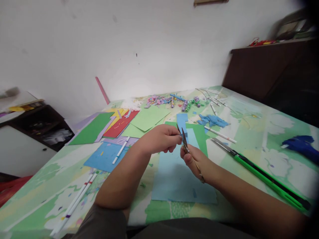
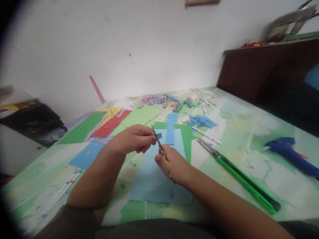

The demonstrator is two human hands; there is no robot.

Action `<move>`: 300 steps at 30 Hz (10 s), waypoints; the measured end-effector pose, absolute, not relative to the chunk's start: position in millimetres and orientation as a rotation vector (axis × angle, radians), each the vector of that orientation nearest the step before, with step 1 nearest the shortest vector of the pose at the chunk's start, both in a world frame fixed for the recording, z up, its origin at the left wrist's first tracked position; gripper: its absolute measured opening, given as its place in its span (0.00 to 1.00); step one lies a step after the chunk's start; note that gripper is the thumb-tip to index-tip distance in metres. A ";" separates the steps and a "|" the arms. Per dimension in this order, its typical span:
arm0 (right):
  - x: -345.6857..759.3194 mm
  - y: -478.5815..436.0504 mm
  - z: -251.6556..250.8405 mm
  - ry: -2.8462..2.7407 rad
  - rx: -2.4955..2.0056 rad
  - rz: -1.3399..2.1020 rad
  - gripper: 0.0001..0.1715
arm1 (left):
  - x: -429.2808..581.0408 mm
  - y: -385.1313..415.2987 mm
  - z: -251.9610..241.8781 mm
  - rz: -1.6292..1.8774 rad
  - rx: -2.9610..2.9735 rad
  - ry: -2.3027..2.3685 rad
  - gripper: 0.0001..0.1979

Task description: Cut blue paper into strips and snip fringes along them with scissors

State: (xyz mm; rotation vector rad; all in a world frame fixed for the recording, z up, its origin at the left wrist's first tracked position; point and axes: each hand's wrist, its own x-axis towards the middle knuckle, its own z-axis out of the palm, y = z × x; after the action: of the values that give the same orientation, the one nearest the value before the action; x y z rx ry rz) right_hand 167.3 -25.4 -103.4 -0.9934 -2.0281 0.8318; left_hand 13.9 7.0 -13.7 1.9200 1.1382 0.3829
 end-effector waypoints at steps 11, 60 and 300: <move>165.5 -24.3 -104.3 -1.966 -1.051 0.825 0.30 | 12.5 9.2 -11.2 0.408 1.849 1.088 0.09; 160.9 -26.9 -107.8 -1.956 -1.025 0.824 0.33 | 9.3 0.0 -3.3 0.360 2.037 1.199 0.09; 237.7 -3.7 -86.5 -2.513 -1.504 0.373 0.21 | 55.2 13.5 -69.5 0.525 1.914 1.038 0.09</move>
State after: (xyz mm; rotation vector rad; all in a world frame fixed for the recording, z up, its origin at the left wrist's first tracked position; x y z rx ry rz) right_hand 237.7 -3.7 -86.5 -1.5036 -2.5134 0.3730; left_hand 55.2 13.5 -69.5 1.9138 1.0379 0.5253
